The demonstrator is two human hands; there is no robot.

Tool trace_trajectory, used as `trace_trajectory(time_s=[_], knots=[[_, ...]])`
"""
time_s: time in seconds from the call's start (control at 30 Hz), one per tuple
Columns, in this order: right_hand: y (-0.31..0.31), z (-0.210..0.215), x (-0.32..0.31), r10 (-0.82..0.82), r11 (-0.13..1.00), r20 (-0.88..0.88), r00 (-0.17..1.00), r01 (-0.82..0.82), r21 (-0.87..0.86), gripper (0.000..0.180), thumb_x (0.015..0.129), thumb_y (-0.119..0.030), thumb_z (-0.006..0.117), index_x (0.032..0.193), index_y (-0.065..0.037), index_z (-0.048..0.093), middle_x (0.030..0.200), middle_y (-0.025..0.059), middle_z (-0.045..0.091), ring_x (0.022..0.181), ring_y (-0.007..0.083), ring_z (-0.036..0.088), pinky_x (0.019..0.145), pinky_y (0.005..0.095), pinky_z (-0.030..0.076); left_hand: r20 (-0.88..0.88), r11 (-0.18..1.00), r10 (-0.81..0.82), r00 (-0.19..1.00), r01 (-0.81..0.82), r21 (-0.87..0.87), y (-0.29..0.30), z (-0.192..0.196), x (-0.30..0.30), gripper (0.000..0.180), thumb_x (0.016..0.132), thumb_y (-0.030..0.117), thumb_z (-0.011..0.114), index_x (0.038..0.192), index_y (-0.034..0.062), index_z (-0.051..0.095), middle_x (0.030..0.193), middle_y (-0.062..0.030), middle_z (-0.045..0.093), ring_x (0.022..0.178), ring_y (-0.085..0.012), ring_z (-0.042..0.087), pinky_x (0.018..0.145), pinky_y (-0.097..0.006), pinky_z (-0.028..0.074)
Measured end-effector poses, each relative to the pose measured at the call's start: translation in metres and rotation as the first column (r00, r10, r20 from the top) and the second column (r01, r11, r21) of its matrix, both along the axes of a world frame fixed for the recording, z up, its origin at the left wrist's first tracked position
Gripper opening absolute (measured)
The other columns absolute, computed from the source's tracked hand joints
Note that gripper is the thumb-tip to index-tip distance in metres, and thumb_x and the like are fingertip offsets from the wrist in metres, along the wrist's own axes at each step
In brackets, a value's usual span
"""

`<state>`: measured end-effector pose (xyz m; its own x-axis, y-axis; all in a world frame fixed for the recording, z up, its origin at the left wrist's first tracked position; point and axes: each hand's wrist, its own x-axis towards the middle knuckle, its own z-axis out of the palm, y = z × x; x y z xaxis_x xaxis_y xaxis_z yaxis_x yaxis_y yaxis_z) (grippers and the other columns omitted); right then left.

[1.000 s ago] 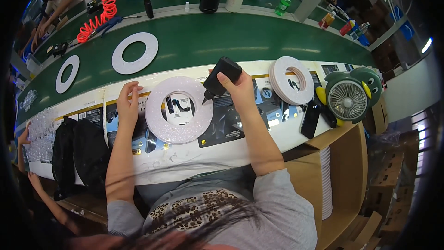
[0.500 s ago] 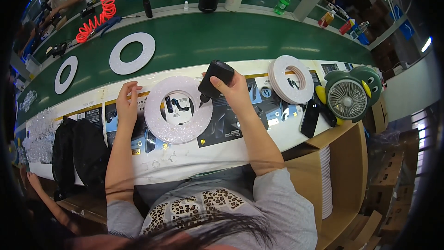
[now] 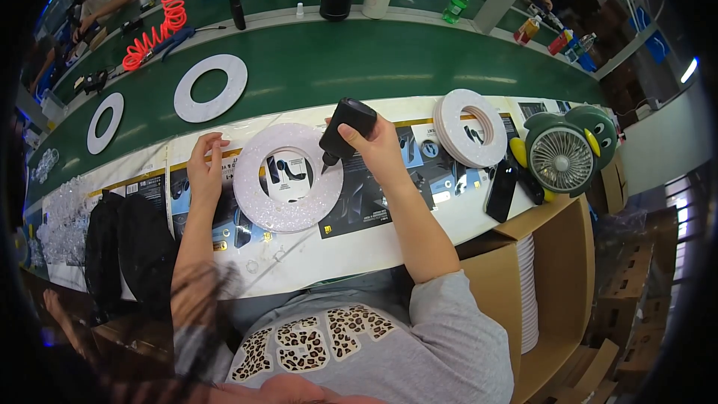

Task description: Applying adhesive to circular LED rings and assembling them into light fixture components at a factory workstation.

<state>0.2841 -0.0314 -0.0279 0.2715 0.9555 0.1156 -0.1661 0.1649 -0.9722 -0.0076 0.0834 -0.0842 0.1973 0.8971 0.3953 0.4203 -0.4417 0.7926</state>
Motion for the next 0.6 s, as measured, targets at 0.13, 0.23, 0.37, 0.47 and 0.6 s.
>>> trace_trajectory(time_s=[0.13, 0.23, 0.37, 0.47, 0.6], knots=[[0.001, 0.000, -0.001, -0.012, 1.000, 0.029, 1.000, 0.012, 0.006, 0.041, 0.086, -0.016, 0.069, 0.117, 0.005, 0.052, 0.105, 0.0213, 0.066, 0.100, 0.0260, 0.065, 0.088, 0.0373, 0.053, 0.020, 1.000, 0.001, 1.000, -0.001, -0.013, 0.001, -0.002, -0.001, 0.018, 0.093, 0.010, 0.051, 0.106, 0.0024, 0.061, 0.096, -0.0113, 0.066, 0.087, -0.0210, 0.066, 0.066, -0.031, 0.054], [0.001, 0.002, -0.002, -0.036, 0.999, -0.008, 0.999, 0.036, -0.006, 0.040, 0.087, -0.017, 0.068, 0.117, 0.005, 0.052, 0.106, 0.0213, 0.066, 0.100, 0.0262, 0.065, 0.088, 0.0381, 0.053, 0.026, 1.000, -0.001, 1.000, 0.001, -0.014, 0.003, -0.006, -0.003, 0.018, 0.093, 0.009, 0.051, 0.106, 0.0022, 0.061, 0.095, -0.0113, 0.066, 0.087, -0.0210, 0.066, 0.067, -0.031, 0.054], [-0.002, 0.004, 0.009, -0.036, 0.999, -0.021, 0.999, 0.036, 0.014, 0.040, 0.088, -0.018, 0.068, 0.116, 0.006, 0.052, 0.107, 0.0208, 0.066, 0.100, 0.0261, 0.065, 0.087, 0.0383, 0.054, 0.020, 1.000, -0.001, 1.000, 0.001, -0.016, 0.000, -0.001, 0.000, 0.018, 0.093, 0.009, 0.051, 0.107, 0.0018, 0.061, 0.096, -0.0115, 0.066, 0.087, -0.0210, 0.066, 0.067, -0.031, 0.054], [-0.004, 0.008, 0.015, -0.038, 0.998, -0.023, 0.999, 0.039, 0.040, 0.040, 0.088, -0.019, 0.068, 0.116, 0.006, 0.053, 0.107, 0.0202, 0.066, 0.100, 0.0258, 0.065, 0.086, 0.0376, 0.054, 0.011, 1.000, 0.003, 1.000, -0.003, -0.020, 0.001, -0.002, -0.002, 0.018, 0.093, 0.009, 0.051, 0.106, 0.0014, 0.060, 0.096, -0.0115, 0.066, 0.088, -0.0209, 0.066, 0.068, -0.031, 0.054], [-0.004, 0.010, 0.021, -0.105, 0.994, 0.018, 0.994, 0.104, 0.039, 0.041, 0.087, -0.020, 0.068, 0.116, 0.005, 0.054, 0.107, 0.0198, 0.066, 0.100, 0.0250, 0.065, 0.085, 0.0365, 0.055, 0.034, 1.000, 0.002, 0.999, -0.001, -0.030, 0.000, -0.002, 0.000, 0.018, 0.093, 0.009, 0.052, 0.106, 0.0010, 0.060, 0.096, -0.0114, 0.066, 0.087, -0.0209, 0.066, 0.068, -0.030, 0.054]])
